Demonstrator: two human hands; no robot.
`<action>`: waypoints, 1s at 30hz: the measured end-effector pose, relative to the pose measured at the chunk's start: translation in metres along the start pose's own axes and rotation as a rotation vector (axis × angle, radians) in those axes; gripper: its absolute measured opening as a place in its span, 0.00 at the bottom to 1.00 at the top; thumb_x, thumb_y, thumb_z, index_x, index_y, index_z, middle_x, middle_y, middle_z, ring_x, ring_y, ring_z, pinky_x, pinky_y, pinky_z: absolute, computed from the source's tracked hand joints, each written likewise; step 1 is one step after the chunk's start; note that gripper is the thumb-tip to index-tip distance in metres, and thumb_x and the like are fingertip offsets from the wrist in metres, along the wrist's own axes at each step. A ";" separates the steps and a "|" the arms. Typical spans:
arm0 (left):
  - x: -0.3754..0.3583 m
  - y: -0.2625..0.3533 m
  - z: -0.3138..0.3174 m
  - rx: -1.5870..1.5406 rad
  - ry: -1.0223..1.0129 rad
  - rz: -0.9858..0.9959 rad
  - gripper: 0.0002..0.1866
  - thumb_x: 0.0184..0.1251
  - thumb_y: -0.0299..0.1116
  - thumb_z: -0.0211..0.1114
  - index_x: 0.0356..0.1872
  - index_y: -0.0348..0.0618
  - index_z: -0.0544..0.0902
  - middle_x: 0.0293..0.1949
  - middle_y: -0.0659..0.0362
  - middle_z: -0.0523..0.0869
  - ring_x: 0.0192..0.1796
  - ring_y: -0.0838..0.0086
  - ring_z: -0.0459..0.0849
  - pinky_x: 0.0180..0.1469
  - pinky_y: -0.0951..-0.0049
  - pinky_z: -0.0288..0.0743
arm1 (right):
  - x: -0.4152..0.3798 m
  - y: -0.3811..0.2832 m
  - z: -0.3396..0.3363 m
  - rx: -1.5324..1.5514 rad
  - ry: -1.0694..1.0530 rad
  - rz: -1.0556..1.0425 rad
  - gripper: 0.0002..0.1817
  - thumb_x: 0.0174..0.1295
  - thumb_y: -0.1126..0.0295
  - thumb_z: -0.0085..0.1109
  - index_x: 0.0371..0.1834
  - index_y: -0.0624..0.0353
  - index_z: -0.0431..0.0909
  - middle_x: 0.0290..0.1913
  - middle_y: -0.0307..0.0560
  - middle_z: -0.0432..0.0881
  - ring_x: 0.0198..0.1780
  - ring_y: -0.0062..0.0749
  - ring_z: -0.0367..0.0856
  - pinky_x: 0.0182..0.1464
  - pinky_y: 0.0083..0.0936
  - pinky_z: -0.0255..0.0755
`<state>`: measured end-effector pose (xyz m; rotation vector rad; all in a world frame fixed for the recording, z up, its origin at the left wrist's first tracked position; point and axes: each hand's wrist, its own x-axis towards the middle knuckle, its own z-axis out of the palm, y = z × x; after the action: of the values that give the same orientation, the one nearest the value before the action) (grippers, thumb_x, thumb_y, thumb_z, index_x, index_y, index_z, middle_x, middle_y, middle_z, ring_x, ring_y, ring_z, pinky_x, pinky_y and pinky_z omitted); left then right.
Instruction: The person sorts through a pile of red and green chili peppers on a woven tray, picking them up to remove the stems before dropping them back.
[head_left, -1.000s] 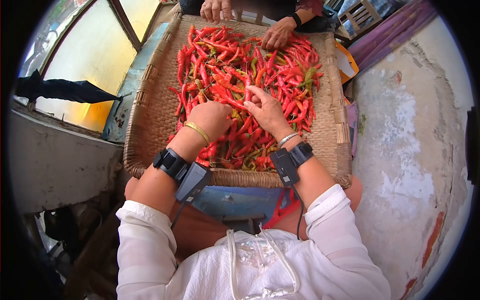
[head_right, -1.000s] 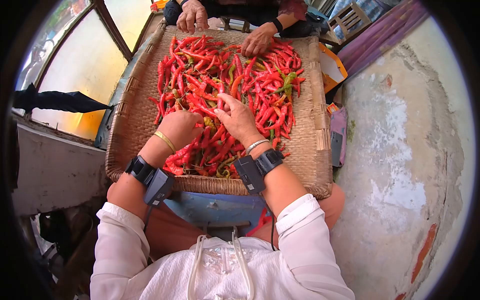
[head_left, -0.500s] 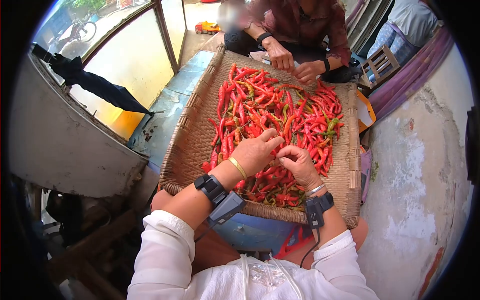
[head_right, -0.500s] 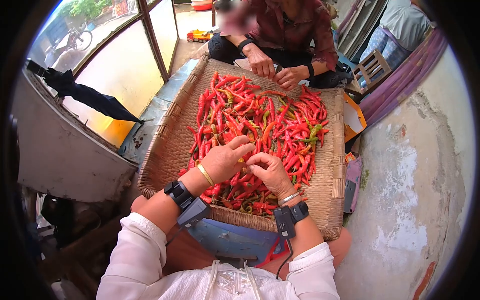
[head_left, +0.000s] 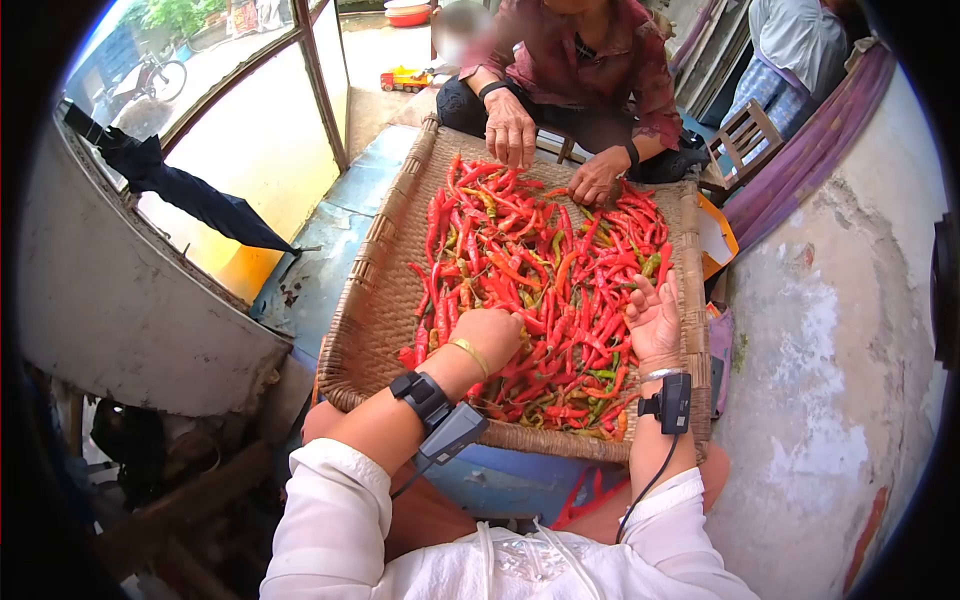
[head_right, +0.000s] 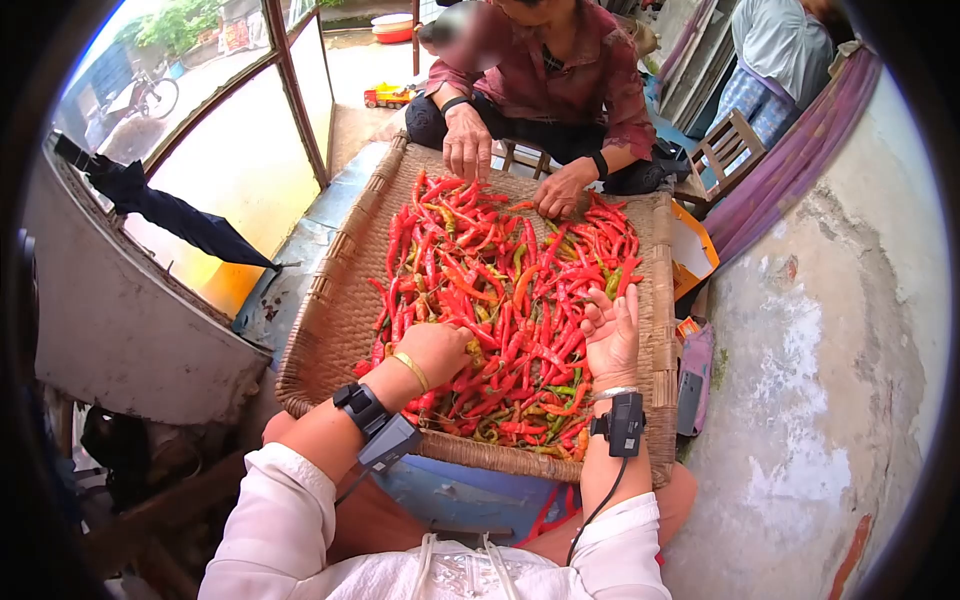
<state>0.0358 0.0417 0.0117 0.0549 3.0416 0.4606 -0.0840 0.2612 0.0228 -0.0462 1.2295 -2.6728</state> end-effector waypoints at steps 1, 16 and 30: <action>0.001 0.002 0.000 -0.003 0.006 0.008 0.10 0.52 0.38 0.57 0.30 0.42 0.77 0.26 0.53 0.81 0.32 0.59 0.81 0.33 0.61 0.74 | 0.002 0.005 -0.007 -0.094 0.006 0.017 0.32 0.59 0.65 0.53 0.65 0.51 0.49 0.36 0.46 0.78 0.30 0.25 0.78 0.27 0.20 0.73; -0.003 0.001 0.000 -0.030 -0.205 0.244 0.15 0.46 0.43 0.61 0.29 0.42 0.80 0.26 0.51 0.81 0.32 0.59 0.80 0.35 0.61 0.73 | -0.042 0.079 0.031 -1.510 -0.867 -0.312 0.12 0.44 0.65 0.56 0.33 0.55 0.77 0.32 0.45 0.77 0.40 0.40 0.74 0.45 0.32 0.67; -0.001 0.003 -0.008 -0.362 0.044 0.221 0.08 0.47 0.33 0.62 0.28 0.41 0.82 0.23 0.52 0.81 0.27 0.62 0.81 0.31 0.67 0.73 | -0.035 0.082 0.025 -1.439 -0.648 -0.209 0.12 0.51 0.69 0.52 0.39 0.56 0.75 0.33 0.51 0.78 0.37 0.46 0.76 0.41 0.35 0.70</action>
<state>0.0366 0.0424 0.0205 0.3678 2.9513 1.0308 -0.0336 0.1970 -0.0205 -1.1176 2.5020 -1.0918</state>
